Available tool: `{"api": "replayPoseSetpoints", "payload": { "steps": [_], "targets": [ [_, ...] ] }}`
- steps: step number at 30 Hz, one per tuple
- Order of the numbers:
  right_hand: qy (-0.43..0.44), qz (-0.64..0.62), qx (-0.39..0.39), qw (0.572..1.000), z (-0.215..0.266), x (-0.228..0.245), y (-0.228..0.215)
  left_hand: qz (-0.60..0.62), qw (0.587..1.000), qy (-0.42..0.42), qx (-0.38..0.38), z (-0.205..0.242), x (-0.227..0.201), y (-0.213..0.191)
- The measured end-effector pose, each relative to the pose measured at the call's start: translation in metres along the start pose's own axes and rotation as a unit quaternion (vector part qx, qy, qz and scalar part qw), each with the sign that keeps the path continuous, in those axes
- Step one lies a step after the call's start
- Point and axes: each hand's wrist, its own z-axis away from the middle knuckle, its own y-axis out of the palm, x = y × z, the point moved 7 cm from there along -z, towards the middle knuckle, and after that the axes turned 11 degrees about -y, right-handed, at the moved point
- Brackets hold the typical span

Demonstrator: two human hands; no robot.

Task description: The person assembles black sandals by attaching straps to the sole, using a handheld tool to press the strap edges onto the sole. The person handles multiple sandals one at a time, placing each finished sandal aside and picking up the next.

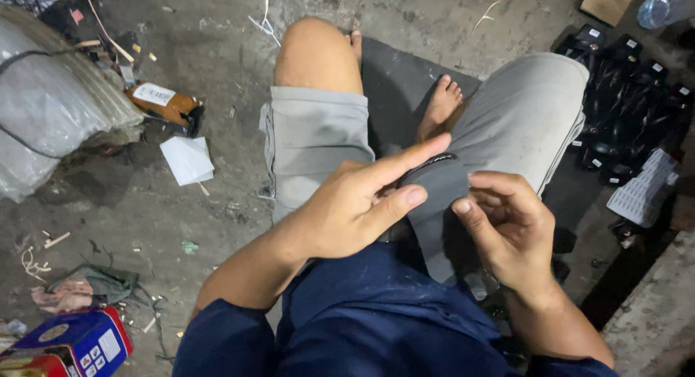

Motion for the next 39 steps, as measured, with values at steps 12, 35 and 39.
{"api": "replayPoseSetpoints", "payload": {
  "steps": [12, 35, 39],
  "targets": [
    [-0.011, 0.056, 0.044, 0.997, -0.002, 0.014, 0.019, -0.030, 0.997, -0.017, -0.075, 0.010, -0.003, -0.005],
    [-0.041, 0.231, -0.059, 0.970, -0.023, 0.037, -0.104, 0.212, 0.968, -0.088, -0.104, 0.008, 0.099, -0.003],
    [-0.094, 0.242, 0.054, 0.964, -0.064, 0.047, -0.089, 0.127, 0.982, -0.138, 0.004, 0.008, 0.098, 0.048]
  ]
}}
